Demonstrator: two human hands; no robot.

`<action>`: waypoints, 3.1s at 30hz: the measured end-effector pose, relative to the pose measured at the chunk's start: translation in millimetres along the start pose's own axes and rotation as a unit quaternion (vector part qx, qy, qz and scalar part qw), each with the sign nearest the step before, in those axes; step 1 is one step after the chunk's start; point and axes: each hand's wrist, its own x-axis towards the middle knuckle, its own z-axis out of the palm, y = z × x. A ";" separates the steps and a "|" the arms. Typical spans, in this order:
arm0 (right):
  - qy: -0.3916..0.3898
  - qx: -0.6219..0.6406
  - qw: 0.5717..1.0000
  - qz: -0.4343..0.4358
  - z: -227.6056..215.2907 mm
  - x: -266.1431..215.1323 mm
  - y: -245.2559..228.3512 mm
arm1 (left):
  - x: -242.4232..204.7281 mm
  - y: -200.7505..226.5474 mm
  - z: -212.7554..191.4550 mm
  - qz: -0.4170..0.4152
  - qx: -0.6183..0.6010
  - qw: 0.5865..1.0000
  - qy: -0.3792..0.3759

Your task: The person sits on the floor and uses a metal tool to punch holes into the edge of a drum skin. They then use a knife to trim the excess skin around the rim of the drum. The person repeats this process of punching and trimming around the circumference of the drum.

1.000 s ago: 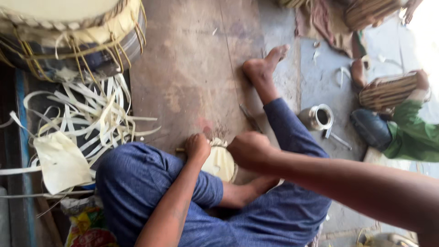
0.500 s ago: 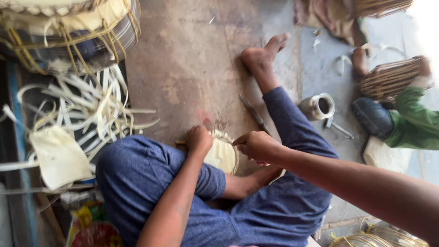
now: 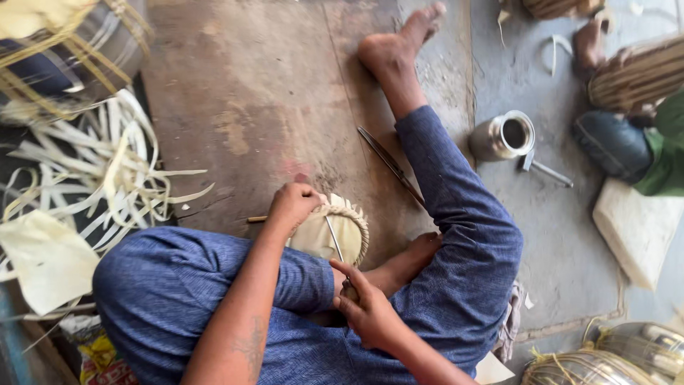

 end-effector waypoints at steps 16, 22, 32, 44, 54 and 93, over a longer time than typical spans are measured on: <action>-0.020 -0.154 0.983 -0.097 -29.1 -47.2 9.7 | 22.5 -28.5 17.1 -0.062 0.083 0.995 0.015; 0.180 -0.279 0.926 -0.179 -94.5 -11.2 23.0 | 35.9 -35.3 14.0 -0.084 -0.107 0.989 -0.059; 0.233 -0.313 0.896 -0.209 -85.1 128.8 53.2 | 18.1 -8.8 10.1 -0.057 0.067 0.993 0.074; 0.269 -0.273 0.887 -0.259 -75.1 132.8 51.8 | -16.6 -20.2 -22.1 -0.001 0.194 0.980 0.033; 0.178 -0.218 0.939 -0.197 -74.7 136.5 63.1 | -14.8 3.1 -0.7 0.029 0.317 0.947 0.049; 0.106 -0.207 0.848 -0.476 -60.2 177.2 8.1 | -50.7 44.9 -45.2 0.064 0.123 0.990 0.019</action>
